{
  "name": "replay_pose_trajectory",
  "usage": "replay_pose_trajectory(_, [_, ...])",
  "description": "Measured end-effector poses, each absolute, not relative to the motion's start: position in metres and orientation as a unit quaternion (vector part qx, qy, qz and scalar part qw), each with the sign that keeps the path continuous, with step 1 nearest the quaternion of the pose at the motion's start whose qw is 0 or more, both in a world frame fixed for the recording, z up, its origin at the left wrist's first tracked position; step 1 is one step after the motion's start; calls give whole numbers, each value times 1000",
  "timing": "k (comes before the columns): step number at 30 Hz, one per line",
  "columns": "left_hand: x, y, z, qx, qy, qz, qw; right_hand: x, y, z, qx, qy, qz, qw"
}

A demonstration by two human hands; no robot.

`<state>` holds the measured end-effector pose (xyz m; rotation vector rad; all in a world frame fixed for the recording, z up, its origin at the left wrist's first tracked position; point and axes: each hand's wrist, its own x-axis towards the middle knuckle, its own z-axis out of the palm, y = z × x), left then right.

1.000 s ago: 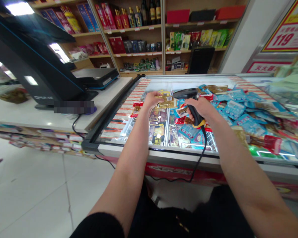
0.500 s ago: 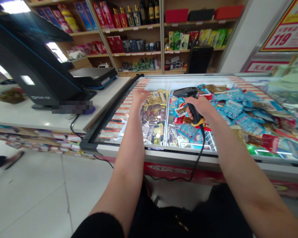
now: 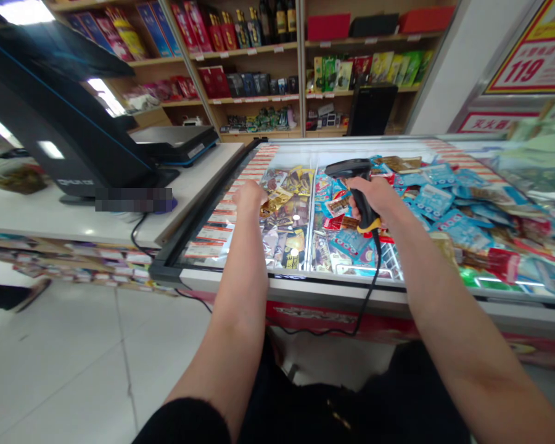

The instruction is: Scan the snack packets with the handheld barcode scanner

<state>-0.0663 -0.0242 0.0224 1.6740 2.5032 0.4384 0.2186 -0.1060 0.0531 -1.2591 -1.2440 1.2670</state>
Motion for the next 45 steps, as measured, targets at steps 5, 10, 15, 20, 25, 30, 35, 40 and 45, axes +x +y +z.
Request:
replay_pose_trajectory(5, [-50,-30,28,548,821,154,43,223,-106,57,-524,-512,492,471])
replay_pose_trajectory(10, [-11,-30,24,636,721,262,80,237,-102,65,-559,-479,472,485])
replay_pose_trajectory(15, [31,-30,15,740,561,310,204,253,-99,67,-565,-457,468,503])
replay_pose_trajectory(20, [50,-35,9,776,535,239,233,260,-101,70,-577,-439,456,516])
replay_pose_trajectory(25, [56,-36,2,791,536,206,210,261,-101,70,-575,-431,454,527])
replay_pose_trajectory(30, [59,-36,2,770,537,263,223,259,-101,70,-577,-428,450,530])
replay_pose_trajectory(35, [50,-30,3,746,535,322,229,255,-102,68,-572,-453,440,523])
replay_pose_trajectory(40, [31,-20,1,655,561,397,313,243,-101,62,-569,-488,447,488])
replay_pose_trajectory(45, [13,-18,7,543,596,449,385,217,-106,54,-542,-560,453,433])
